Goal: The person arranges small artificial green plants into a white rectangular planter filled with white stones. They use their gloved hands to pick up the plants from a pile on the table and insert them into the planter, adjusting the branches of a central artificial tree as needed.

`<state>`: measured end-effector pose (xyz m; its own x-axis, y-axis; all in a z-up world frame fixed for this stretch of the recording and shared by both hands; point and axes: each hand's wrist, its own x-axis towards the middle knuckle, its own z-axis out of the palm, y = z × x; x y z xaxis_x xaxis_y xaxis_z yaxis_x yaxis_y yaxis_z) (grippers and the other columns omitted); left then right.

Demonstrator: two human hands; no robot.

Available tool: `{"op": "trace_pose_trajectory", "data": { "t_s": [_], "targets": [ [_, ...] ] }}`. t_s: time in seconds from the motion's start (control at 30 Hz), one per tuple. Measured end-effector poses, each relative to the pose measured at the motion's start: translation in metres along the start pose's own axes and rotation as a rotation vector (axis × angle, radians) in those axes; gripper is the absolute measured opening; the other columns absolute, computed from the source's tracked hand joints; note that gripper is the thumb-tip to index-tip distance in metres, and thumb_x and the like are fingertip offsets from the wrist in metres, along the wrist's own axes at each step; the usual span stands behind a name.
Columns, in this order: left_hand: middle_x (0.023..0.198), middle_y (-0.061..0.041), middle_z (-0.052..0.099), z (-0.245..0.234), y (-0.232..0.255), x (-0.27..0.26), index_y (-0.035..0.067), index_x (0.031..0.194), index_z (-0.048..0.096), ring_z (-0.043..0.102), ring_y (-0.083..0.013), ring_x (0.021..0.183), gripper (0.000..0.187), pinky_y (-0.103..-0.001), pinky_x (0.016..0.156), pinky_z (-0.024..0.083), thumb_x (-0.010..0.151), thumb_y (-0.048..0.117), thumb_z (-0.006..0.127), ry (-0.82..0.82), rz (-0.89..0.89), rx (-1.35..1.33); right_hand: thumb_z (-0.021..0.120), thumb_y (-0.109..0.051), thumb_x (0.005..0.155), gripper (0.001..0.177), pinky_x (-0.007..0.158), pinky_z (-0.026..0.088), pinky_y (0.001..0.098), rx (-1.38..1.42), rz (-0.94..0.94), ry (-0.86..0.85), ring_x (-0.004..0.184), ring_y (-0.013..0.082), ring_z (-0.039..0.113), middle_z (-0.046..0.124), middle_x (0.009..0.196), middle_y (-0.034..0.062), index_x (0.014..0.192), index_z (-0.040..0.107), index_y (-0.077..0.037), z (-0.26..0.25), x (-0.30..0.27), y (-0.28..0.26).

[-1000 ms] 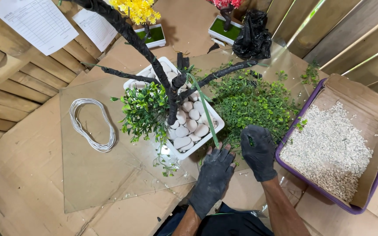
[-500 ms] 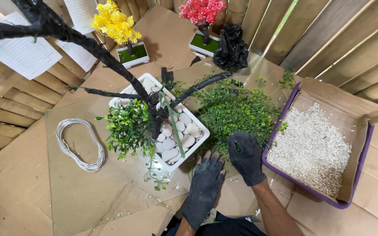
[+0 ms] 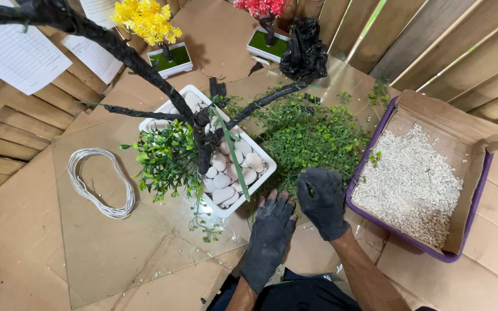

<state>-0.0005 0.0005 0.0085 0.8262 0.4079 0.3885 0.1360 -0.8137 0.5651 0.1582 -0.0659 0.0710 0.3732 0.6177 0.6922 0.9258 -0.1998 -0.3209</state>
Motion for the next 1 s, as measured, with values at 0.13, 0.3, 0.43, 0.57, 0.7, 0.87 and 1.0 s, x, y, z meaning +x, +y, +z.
{"op": "trace_pose_trajectory", "data": {
  "t_s": [0.13,0.3,0.43,0.57,0.7,0.87,1.0],
  "targets": [
    [0.151,-0.016,0.054,-0.005,0.004,0.003,0.001,0.128,0.067,0.039,-0.0445,0.146,0.03,-0.068,0.12,0.026,0.104,0.017,0.061,0.041,0.006,-0.038,0.072,-0.012,0.097,0.015,0.09,0.048,0.0425,0.048,0.004,-0.006,0.101,0.0303,0.061,0.064,0.113,0.0113,0.11,0.064,-0.008,-0.02,0.023,-0.018],
    [0.156,-0.013,0.048,0.006,-0.001,-0.002,0.005,0.137,0.063,0.034,-0.0428,0.149,0.037,-0.066,0.122,0.025,0.103,0.018,0.062,-0.016,-0.024,0.012,0.068,-0.009,0.101,0.023,0.093,0.052,0.039,0.084,0.04,0.012,0.108,0.0291,0.058,0.062,0.12,0.014,0.122,0.058,-0.005,-0.022,0.063,-0.004],
    [0.168,-0.011,0.029,0.002,0.009,0.006,0.014,0.16,0.035,0.023,-0.0445,0.156,0.056,-0.067,0.126,0.021,0.109,0.018,0.056,0.048,-0.056,0.024,0.065,-0.035,0.101,0.049,0.111,0.041,0.0543,-0.106,0.083,-0.162,0.124,0.0382,0.054,0.056,0.134,0.015,0.144,0.056,-0.014,0.014,0.043,0.029],
    [0.169,-0.017,0.026,0.007,0.013,0.02,0.013,0.164,0.026,0.031,-0.0425,0.155,0.07,-0.057,0.123,0.032,0.104,0.012,0.063,0.061,-0.168,-0.034,0.056,-0.013,0.106,0.037,0.132,0.023,0.0446,0.003,-0.059,-0.232,0.145,0.03,0.05,0.059,0.15,0.0075,0.141,0.066,-0.018,0.046,-0.005,0.051],
    [0.157,-0.024,0.044,0.011,0.004,0.024,0.011,0.161,0.033,0.05,-0.0496,0.134,0.066,-0.06,0.104,0.046,0.101,0.013,0.062,0.004,-0.206,0.017,0.059,0.006,0.086,0.035,0.086,0.051,0.0495,0.261,0.009,-0.457,0.095,0.0338,0.064,0.068,0.106,0.0113,0.113,0.071,-0.012,0.001,0.037,0.031],
    [0.162,-0.015,0.04,0.004,0.008,0.035,0.009,0.152,0.05,0.042,-0.0397,0.147,0.047,-0.051,0.121,0.037,0.106,0.019,0.056,0.058,-0.198,0.042,0.057,-0.007,0.101,0.034,0.088,0.058,0.0393,0.508,-0.006,-0.587,0.118,0.0284,0.066,0.063,0.141,0.01,0.131,0.07,-0.018,-0.036,0.043,0.044],
    [0.164,-0.013,0.037,0.0,0.008,0.034,0.007,0.153,0.048,0.035,-0.038,0.152,0.049,-0.051,0.127,0.029,0.106,0.015,0.058,0.077,-0.149,0.038,0.062,0.006,0.091,0.033,0.091,0.065,0.0367,0.449,-0.061,-0.579,0.109,0.0294,0.075,0.069,0.132,0.016,0.121,0.072,-0.002,-0.072,0.098,0.037]
  ]
}}
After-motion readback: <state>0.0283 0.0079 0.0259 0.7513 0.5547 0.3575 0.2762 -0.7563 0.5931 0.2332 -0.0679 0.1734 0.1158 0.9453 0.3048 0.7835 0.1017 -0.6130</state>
